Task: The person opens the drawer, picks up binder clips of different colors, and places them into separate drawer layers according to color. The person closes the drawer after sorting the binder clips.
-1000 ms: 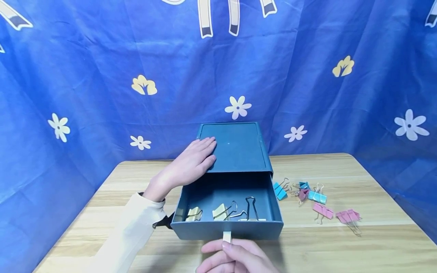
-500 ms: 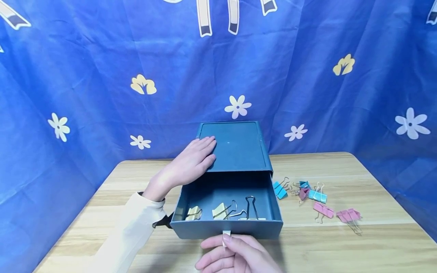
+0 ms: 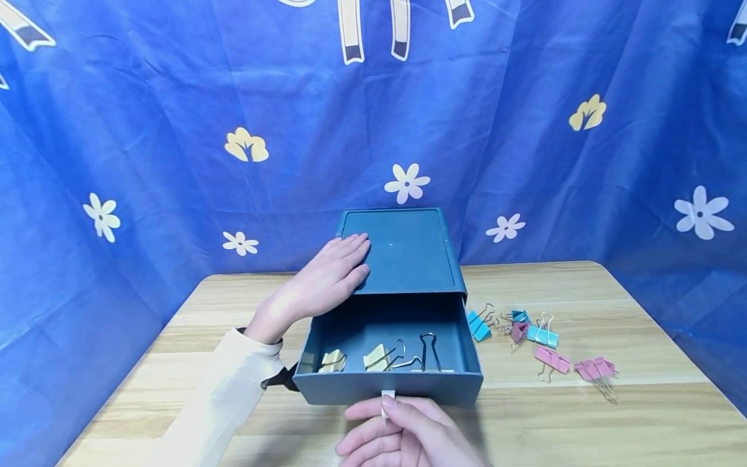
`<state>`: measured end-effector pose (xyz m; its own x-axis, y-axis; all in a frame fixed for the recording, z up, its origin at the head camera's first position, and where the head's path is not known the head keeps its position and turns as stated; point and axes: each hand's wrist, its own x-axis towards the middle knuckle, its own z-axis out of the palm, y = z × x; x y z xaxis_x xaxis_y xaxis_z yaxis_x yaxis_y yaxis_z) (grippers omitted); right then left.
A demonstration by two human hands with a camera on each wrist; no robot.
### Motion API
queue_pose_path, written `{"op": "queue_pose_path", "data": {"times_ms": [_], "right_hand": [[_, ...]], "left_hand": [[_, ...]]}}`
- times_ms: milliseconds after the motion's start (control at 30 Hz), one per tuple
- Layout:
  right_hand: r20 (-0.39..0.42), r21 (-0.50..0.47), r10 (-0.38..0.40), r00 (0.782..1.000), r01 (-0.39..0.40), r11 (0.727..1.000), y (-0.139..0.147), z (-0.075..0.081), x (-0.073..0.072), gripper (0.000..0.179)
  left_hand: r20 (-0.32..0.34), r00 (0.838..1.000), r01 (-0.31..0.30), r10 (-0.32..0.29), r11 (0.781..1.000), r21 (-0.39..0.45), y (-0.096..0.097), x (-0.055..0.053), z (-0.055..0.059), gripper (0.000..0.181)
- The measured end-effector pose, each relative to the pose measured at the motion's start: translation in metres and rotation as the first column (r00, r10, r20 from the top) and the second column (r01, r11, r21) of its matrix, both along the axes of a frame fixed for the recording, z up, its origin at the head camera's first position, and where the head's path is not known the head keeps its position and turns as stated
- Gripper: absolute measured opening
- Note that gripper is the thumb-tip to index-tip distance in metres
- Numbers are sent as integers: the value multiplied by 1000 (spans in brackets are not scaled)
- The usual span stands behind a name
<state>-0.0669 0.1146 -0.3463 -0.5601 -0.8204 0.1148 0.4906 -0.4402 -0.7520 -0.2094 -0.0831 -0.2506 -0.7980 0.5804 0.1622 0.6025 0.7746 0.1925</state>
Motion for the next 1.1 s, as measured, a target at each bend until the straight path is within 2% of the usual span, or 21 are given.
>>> {"op": "queue_pose_path", "data": {"times_ms": [100, 300, 400, 633, 700, 867, 1100], "right_hand": [[8, 19, -3, 1000, 3, 1000, 1, 1, -2, 49], [-75, -8, -35, 997, 34, 999, 0, -2, -9, 50], [-85, -15, -48, 995, 47, 999, 0, -3, -13, 49], [-158, -86, -91, 983, 79, 993, -1, -6, -25, 50], [-157, -84, -105, 982, 93, 992, -2, -5, -27, 49], [-158, -56, -133, 978, 126, 990, -2, -3, -34, 48], [-201, -58, -177, 964, 168, 984, -3, -3, -42, 47]], "left_hand": [[7, 1000, 5, -4, 1000, -19, 0, 0, 1, 55], [55, 998, 20, -15, 997, -75, -2, -1, 7, 56], [83, 996, 35, -28, 996, -88, -4, -2, 10, 57], [133, 990, 53, -42, 995, -82, -3, -2, 14, 57], [143, 989, 51, -40, 996, -76, -4, -3, 14, 57], [143, 989, 45, -34, 996, -77, -4, -4, 12, 57], [128, 991, 57, -45, 995, -86, -4, -2, 11, 56]]}}
